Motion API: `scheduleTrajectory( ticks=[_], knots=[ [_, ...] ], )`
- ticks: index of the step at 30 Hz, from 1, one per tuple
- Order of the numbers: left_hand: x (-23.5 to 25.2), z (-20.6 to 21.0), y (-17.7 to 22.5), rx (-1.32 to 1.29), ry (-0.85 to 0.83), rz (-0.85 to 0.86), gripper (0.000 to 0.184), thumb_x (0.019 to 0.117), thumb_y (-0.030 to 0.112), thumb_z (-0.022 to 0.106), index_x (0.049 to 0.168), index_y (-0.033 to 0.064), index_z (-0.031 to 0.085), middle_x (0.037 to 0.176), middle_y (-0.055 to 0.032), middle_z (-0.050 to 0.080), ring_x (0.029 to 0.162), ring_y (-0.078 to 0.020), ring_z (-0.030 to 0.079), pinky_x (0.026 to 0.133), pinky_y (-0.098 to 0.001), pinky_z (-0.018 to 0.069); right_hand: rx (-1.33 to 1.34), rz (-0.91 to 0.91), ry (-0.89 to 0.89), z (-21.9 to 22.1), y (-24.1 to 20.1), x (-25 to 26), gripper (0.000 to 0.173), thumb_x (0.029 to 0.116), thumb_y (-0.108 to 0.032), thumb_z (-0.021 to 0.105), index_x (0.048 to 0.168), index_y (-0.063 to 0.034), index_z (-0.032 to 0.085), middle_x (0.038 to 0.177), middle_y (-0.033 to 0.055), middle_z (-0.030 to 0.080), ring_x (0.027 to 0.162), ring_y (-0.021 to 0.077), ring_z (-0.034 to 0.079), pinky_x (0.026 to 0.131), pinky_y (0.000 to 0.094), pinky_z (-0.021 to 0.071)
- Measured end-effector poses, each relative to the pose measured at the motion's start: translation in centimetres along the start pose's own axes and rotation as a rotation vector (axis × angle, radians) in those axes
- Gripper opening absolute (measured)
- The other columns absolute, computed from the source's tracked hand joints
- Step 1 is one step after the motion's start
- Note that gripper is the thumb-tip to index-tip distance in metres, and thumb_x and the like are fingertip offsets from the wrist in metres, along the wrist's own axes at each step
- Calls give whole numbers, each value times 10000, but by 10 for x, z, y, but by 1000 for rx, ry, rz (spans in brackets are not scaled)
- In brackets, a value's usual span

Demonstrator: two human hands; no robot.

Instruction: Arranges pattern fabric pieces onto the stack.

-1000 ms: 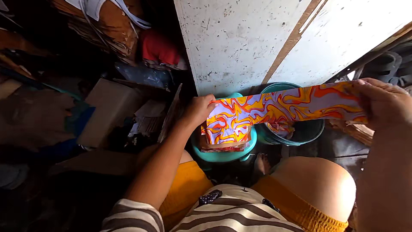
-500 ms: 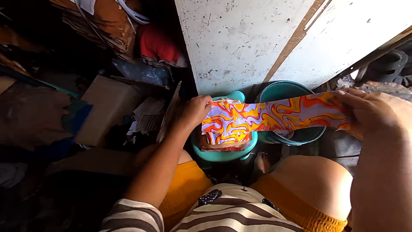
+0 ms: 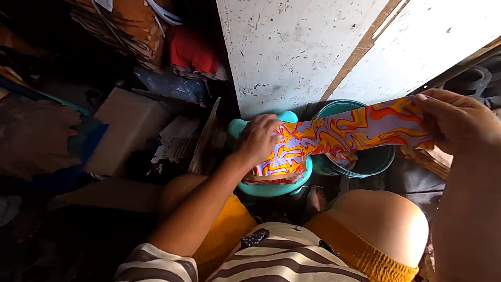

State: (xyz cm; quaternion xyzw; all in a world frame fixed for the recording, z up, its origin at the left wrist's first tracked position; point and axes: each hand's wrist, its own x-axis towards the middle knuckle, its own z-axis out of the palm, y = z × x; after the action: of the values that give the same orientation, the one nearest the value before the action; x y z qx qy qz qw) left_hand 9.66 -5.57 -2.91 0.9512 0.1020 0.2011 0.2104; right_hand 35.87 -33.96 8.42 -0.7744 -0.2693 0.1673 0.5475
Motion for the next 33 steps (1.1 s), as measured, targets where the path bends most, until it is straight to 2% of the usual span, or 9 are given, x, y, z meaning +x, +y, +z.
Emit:
scheduleTrajectory(
  ticks=[3, 6, 9, 14, 18, 20, 26, 29, 33],
  knots=[
    [-4, 17, 12, 47, -179, 146, 457, 1025, 374, 588, 1421, 148, 613, 1538, -142, 492, 1476, -366, 378, 1225, -576, 250, -27, -89, -77, 21, -32, -6, 181, 1066, -257, 520, 966, -199, 659, 695, -105, 621, 523, -20, 557, 477, 158, 494],
    [-6, 17, 8, 49, -281, 83, 505, 1028, 443, 567, 1454, 173, 587, 1593, -158, 422, 1506, -403, 313, 1214, -647, 191, -43, -174, -228, 49, -67, -12, 187, 1058, -235, 505, 958, -190, 656, 718, -102, 648, 548, -17, 579, 490, 156, 504],
    [-2, -7, 1, -151, -129, 34, 514, 996, 369, 640, 1442, 118, 591, 1557, -214, 446, 1459, -430, 382, 1183, -662, 261, -45, -177, -432, 88, -94, -20, 230, 1064, -214, 486, 939, -146, 667, 719, -45, 637, 537, 37, 554, 481, 189, 478],
    [-1, -60, -11, -676, -92, 8, 669, 805, 70, 667, 1463, 122, 555, 1636, -119, 340, 1488, -233, 359, 1185, -444, 366, -117, -122, -784, 168, -110, -22, 231, 1067, -180, 511, 937, -76, 671, 736, -5, 627, 602, 55, 577, 537, 220, 493],
    [-15, -66, -27, -781, -160, -38, 445, 826, -24, 641, 1266, 37, 662, 1404, -62, 579, 1288, -97, 539, 1105, -323, 452, -53, -65, -900, 222, -98, -20, 169, 1060, -132, 535, 1027, -18, 655, 825, 44, 631, 698, 84, 608, 649, 261, 537],
    [-21, -65, -36, -691, -178, -93, 334, 861, 24, 631, 1186, 53, 697, 1332, -49, 624, 1267, -112, 547, 1107, -357, 439, 22, -2, -924, 234, -90, -17, 159, 1067, -139, 531, 1040, -23, 636, 823, 44, 625, 693, 83, 606, 642, 249, 531],
    [-20, -53, -56, -279, -289, -144, 183, 932, 151, 676, 1020, 21, 770, 1566, -157, 456, 1510, -365, 307, 1227, -572, 215, 55, 62, -720, 213, -21, -25, 133, 1000, -72, 604, 1125, -30, 619, 835, 91, 659, 634, 123, 602, 569, 277, 515],
    [-13, -42, -54, -108, -355, -155, 183, 947, 242, 690, 997, 78, 755, 1580, -172, 429, 1524, -394, 263, 1221, -653, 103, -75, 172, -606, 201, 23, -24, 272, 978, -65, 669, 1227, -2, 578, 978, 152, 659, 779, 205, 644, 686, 381, 562],
    [-10, -38, -53, -86, -361, -156, 200, 952, 272, 713, 1005, 83, 749, 1569, -173, 443, 1524, -393, 262, 1217, -663, 85, -76, 176, -540, 191, 37, -27, 286, 945, -15, 683, 1215, -5, 587, 995, 151, 677, 809, 207, 681, 721, 385, 589]
  ],
)
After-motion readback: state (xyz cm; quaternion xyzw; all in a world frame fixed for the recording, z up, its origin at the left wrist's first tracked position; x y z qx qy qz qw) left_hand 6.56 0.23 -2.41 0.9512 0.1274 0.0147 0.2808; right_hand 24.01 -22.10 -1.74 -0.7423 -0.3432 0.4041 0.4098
